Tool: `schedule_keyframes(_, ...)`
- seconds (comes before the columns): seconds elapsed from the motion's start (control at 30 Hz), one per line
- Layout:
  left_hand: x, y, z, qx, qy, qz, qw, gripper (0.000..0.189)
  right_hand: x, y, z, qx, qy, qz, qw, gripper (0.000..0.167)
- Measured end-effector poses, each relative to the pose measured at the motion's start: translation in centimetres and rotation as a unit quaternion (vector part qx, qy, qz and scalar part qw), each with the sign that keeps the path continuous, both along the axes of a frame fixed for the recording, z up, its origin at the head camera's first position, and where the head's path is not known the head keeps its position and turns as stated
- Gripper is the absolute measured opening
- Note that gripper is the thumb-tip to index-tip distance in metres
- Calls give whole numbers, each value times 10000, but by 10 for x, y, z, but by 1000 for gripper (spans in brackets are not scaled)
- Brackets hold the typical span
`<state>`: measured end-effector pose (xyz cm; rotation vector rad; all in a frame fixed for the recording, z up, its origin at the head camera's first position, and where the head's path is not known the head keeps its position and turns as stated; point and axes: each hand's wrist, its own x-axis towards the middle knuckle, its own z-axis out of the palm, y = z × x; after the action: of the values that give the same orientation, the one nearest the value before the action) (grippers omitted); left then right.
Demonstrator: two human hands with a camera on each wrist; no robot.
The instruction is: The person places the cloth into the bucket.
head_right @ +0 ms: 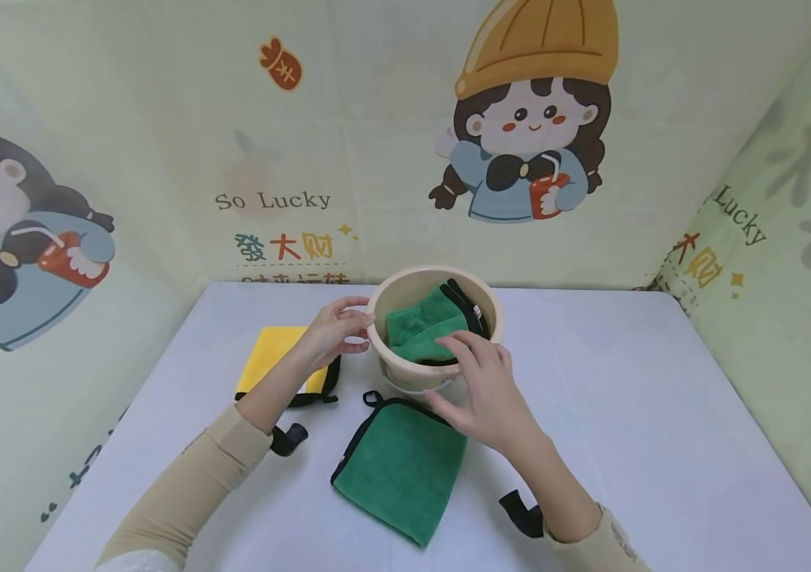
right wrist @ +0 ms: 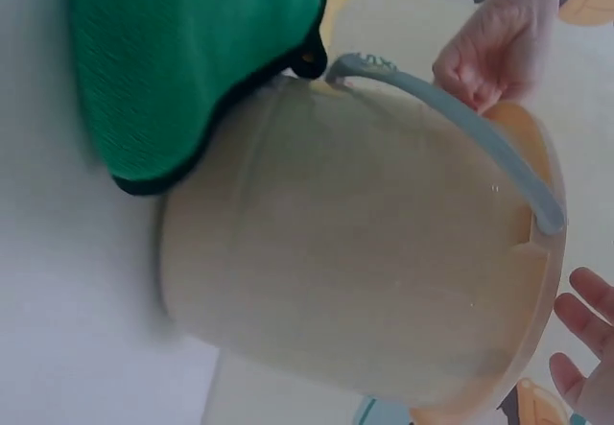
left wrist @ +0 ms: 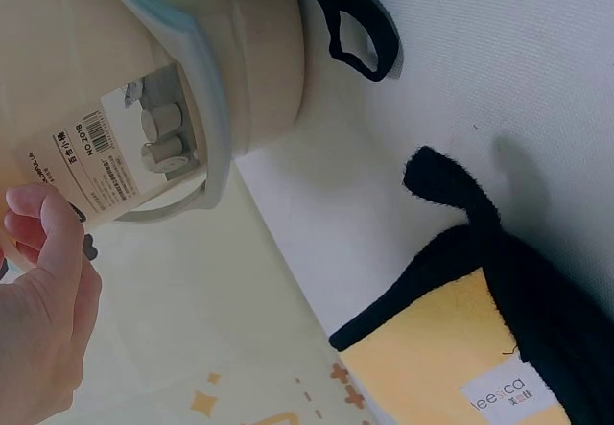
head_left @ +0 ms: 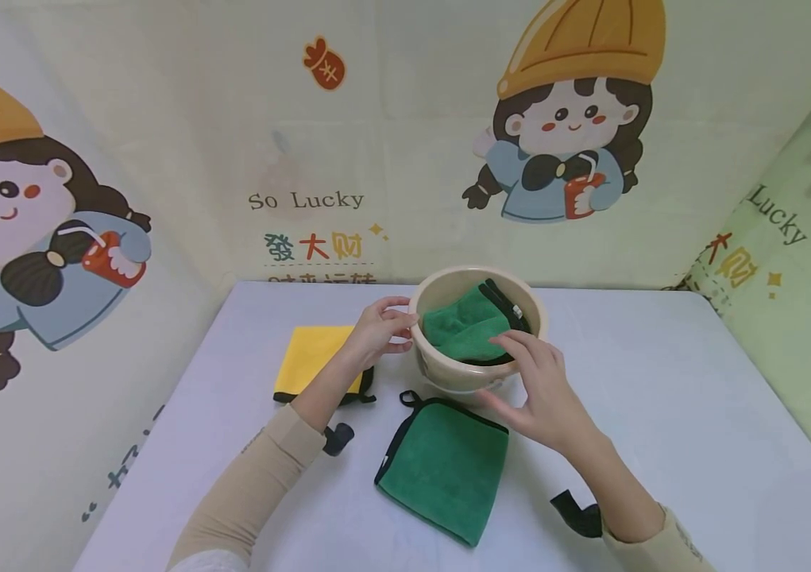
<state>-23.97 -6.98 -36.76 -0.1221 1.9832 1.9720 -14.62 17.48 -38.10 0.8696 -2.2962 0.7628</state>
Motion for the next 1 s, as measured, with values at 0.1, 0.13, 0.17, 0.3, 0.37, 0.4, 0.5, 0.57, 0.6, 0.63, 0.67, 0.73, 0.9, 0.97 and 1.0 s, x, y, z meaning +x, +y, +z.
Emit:
schedule_keyframes(0.1, 2, 0, 3, -7, 17, -65, 10000, 40, 10, 2, -6, -114, -66, -30, 9999, 65)
schedule_keyframes(0.13, 4, 0, 6, -10, 15, -97, 10000, 40, 12, 3, -8, -146, -102, -52, 9998, 65)
schedule_keyframes(0.17, 7, 0, 10, -19, 17, -132, 9999, 41, 15, 3, -10, -181, -88, -60, 9998, 65)
schedule_keyframes(0.3, 17, 1, 25, -58, 2, -234, 9997, 42, 25, 3, -19, -313, 188, 29, 9993, 63)
schedule_keyframes(0.37, 17, 1, 26, -60, -9, -234, 9997, 42, 29, 2, -24, -277, 378, 118, 9988, 60)
schedule_keyframes(0.4, 17, 1, 26, -55, -15, -233, 9997, 42, 32, 1, -26, -237, 426, 164, 9987, 59)
schedule_keyframes(0.5, 17, 0, 26, -53, -11, -235, 9997, 41, 39, -3, -32, -57, 438, 276, 9986, 57)
schedule_keyframes(0.57, 17, 0, 26, -45, 11, -245, 9997, 41, 42, -5, -36, 40, 410, 358, 9985, 55)
schedule_keyframes(0.6, 17, 0, 26, -44, 21, -247, 9997, 41, 44, -6, -39, 94, 385, 391, 9985, 55)
schedule_keyframes(0.63, 17, 0, 26, -45, 36, -249, 9997, 42, 45, -8, -41, 152, 346, 425, 9984, 54)
schedule_keyframes(0.67, 17, 0, 26, -48, 43, -245, 9997, 42, 47, -9, -43, 219, 289, 446, 9983, 54)
schedule_keyframes(0.73, 17, 0, 26, -59, 32, -232, 9997, 42, 49, -10, -47, 395, 147, 453, 9981, 53)
schedule_keyframes(0.9, 14, 1, 22, -88, -25, -198, 9998, 42, 53, -13, -56, 1103, -431, 259, 9926, 58)
schedule_keyframes(0.97, 10, 0, 17, -73, -38, -189, 9998, 42, 54, -14, -59, 1375, -558, 203, 9887, 64)
schedule_keyframes(1.0, 8, 0, 14, -60, -41, -185, 9998, 43, 54, -14, -61, 1513, -589, 172, 9866, 67)
